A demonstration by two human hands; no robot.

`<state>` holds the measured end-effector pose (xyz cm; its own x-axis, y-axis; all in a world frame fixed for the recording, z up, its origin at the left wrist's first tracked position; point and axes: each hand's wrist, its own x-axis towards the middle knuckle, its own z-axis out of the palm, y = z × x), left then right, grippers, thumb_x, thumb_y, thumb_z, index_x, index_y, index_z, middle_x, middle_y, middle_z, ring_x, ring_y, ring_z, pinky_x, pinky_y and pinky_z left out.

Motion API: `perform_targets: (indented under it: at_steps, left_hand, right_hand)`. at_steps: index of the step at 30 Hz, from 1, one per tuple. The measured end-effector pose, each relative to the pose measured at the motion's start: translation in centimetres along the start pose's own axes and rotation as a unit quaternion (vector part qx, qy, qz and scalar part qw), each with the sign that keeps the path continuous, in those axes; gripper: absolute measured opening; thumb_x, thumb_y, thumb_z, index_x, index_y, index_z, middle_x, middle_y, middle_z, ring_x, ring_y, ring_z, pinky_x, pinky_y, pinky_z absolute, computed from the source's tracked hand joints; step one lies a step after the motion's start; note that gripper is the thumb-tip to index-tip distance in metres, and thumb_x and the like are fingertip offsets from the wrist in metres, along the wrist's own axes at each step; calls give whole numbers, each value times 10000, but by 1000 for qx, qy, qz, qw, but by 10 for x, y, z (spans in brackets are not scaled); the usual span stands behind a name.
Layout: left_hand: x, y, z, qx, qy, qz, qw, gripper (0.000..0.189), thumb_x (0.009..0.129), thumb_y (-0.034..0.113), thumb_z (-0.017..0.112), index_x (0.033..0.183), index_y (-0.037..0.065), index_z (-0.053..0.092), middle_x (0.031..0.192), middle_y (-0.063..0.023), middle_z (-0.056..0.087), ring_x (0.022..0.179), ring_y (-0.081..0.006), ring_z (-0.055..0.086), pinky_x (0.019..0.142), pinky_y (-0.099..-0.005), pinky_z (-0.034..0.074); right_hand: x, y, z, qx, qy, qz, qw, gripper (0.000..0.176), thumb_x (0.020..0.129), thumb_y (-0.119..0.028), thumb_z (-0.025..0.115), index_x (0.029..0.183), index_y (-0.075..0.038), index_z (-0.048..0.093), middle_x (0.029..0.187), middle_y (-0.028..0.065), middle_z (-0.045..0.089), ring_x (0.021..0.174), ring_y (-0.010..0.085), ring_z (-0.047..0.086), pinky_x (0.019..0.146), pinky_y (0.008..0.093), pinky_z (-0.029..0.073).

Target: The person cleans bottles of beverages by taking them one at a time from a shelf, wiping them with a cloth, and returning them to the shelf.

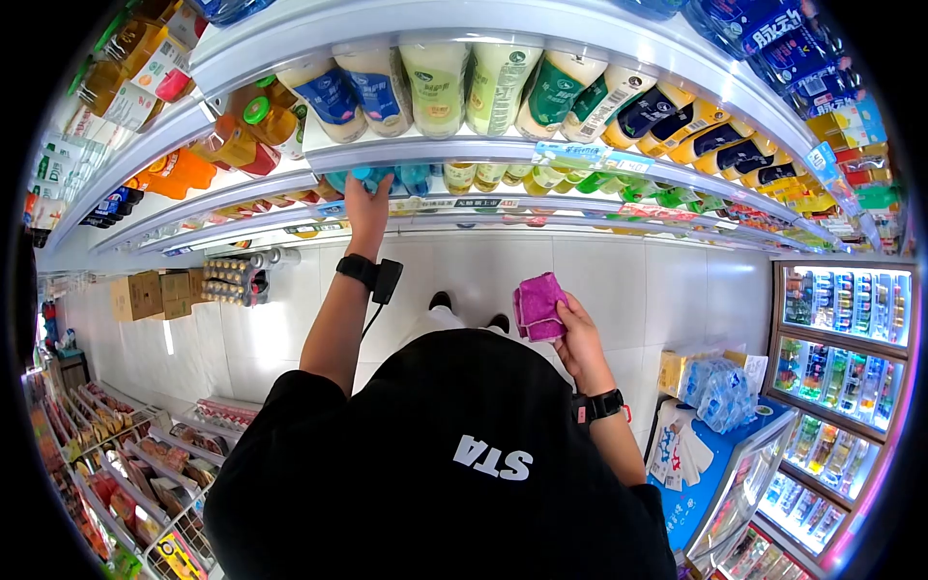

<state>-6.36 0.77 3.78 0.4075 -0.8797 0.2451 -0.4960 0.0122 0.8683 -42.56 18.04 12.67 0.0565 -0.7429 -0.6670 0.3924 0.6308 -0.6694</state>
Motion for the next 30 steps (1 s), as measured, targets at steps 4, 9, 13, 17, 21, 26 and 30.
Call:
perform_targets:
  at_steps: [4, 9, 13, 17, 21, 26, 30]
  left_hand:
    - [8, 15, 4, 16, 50, 79, 995, 488, 835, 130, 722, 1233, -65, 520, 1118, -257, 573, 1071, -439, 525, 920, -460, 432]
    - [9, 29, 6, 8, 73, 50, 996, 467, 835, 64, 686, 1254, -54, 516, 1211, -272, 506, 1094, -466, 491, 954, -471, 409]
    - [2, 29, 9, 26, 98, 47, 994, 479, 822, 34, 681, 1263, -49, 512, 1218, -270, 492, 1105, -465, 482, 955, -472, 409]
    - [-3, 32, 8, 49, 87, 65, 993, 499, 803, 10, 675, 1268, -52, 504, 1146, -251, 502, 1069, -449, 485, 911, -473, 415]
    - [-8, 22, 12, 52, 127, 69, 988, 500, 780, 16, 683, 1247, -46, 516, 1010, -200, 508, 948, -382, 505, 825, -447, 425]
    - [-17, 38, 11, 29, 23, 40, 999, 481, 793, 131, 740, 1208, -16, 546, 894, -140, 517, 795, -313, 510, 719, -416, 438]
    - [-12, 59, 20, 81, -11, 72, 994, 511, 783, 258, 795, 1163, -10, 586, 891, -134, 545, 719, -304, 506, 662, -419, 445]
  right_hand:
    - [1, -1, 1, -5, -8, -1, 1000, 309, 1047, -151, 400, 1314, -39, 509, 1123, 69, 648, 935, 150, 669, 787, 277, 571]
    - [1, -1, 0, 7, -11, -5, 1000, 309, 1046, -145, 405, 1315, -35, 507, 1147, 74, 640, 959, 155, 664, 813, 284, 565]
    - [1, -3, 0, 12, -3, -5, 1000, 311, 1045, -143, 411, 1319, -29, 503, 1158, 76, 637, 973, 161, 661, 842, 296, 559]
    - [-1, -3, -2, 13, -4, -8, 1000, 311, 1045, -144, 410, 1319, -29, 503, 1152, 73, 641, 978, 159, 660, 853, 295, 555]
    - [0, -7, -6, 0, -10, -11, 1000, 311, 1045, -141, 407, 1318, -27, 504, 1149, 73, 643, 984, 157, 660, 854, 289, 554]
    - [0, -6, -6, 12, 6, -11, 1000, 326, 1037, -130, 420, 1333, -15, 496, 1157, 87, 647, 973, 164, 669, 826, 292, 568]
    - [-4, -3, -9, 19, -1, -3, 1000, 332, 1042, -132, 408, 1339, -13, 493, 1176, 90, 641, 992, 167, 667, 845, 294, 567]
